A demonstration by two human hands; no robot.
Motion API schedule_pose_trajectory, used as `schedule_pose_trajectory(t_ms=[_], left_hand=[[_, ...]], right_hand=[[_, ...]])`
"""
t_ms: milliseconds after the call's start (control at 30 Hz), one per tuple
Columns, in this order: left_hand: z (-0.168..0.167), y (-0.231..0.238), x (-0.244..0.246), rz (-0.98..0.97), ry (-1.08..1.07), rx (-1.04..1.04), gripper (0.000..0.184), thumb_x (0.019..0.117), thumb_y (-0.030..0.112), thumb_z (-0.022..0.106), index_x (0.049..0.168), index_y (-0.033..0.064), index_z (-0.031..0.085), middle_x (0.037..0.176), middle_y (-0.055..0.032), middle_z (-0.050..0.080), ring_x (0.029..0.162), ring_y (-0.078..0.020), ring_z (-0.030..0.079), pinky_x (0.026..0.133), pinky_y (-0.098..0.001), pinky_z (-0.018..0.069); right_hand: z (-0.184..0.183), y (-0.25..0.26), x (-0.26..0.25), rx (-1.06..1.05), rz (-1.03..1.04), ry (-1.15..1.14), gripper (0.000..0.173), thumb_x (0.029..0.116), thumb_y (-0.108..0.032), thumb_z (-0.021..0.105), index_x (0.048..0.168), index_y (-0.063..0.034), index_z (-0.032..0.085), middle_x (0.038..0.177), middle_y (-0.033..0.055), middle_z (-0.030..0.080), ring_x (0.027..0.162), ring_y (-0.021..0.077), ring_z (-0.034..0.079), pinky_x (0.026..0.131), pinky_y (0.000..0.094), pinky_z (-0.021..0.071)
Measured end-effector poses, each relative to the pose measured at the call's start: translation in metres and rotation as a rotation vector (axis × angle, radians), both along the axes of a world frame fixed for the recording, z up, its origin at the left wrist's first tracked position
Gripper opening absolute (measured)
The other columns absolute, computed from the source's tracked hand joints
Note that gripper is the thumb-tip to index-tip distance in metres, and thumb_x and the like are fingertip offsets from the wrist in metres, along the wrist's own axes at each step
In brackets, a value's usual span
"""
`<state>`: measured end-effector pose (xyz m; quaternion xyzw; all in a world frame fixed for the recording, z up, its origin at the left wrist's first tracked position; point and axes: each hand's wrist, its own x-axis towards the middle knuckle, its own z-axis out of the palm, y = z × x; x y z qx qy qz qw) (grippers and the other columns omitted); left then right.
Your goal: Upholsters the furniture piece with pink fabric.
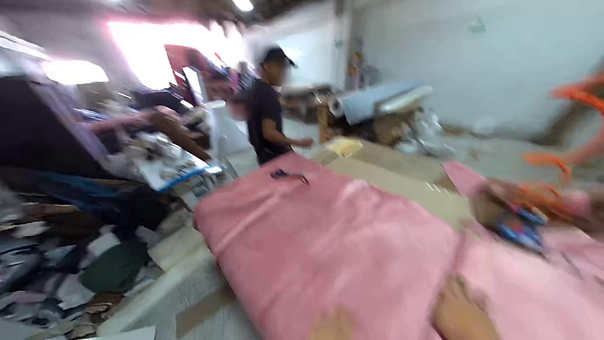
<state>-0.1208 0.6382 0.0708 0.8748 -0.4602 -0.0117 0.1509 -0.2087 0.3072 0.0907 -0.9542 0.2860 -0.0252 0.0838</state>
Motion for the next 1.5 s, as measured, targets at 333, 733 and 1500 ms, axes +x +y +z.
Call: schedule_pose_trajectory(t_ms=[333, 733, 1500], left_hand=[[-0.043, 0.003, 0.002, -0.095, -0.135, -0.028, 0.062, 0.1056, 0.056, 0.031, 0.156, 0.0233, 0.047, 0.165, 0.0020, 0.038, 0.155, -0.0199, 0.029, 0.126, -0.0575, 0.0185], [-0.079, 0.132, -0.063, -0.357, -0.046, -0.167, 0.058, 0.1063, 0.044, 0.045, 0.153, 0.0093, 0.049, 0.164, -0.0133, 0.038, 0.155, -0.0300, 0.028, 0.127, -0.0576, 0.0243], [-0.031, 0.142, 0.134, -0.399, 0.170, -0.143, 0.070, 0.1035, 0.055, 0.046, 0.153, 0.0064, 0.048, 0.162, -0.0163, 0.039, 0.153, -0.0349, 0.031, 0.127, -0.0545, 0.0222]], right_hand=[[-0.057, 0.311, -0.113, -0.163, -0.002, 0.144, 0.049, 0.0987, -0.009, 0.049, 0.137, 0.0221, 0.050, 0.152, 0.0440, 0.035, 0.148, 0.0552, 0.032, 0.120, 0.0667, 0.0281], [-0.141, 0.380, -0.269, 0.811, 0.161, 0.131, 0.036, 0.1058, -0.028, 0.048, 0.103, -0.0037, 0.075, 0.107, 0.0165, 0.074, 0.104, 0.0352, 0.072, 0.089, 0.0587, 0.0561], [-0.031, 0.174, -0.020, 0.033, -0.537, 0.032, 0.095, 0.0961, -0.079, 0.011, 0.165, -0.0149, 0.026, 0.173, 0.0032, 0.019, 0.160, 0.0344, 0.005, 0.121, 0.0746, 0.0004]])
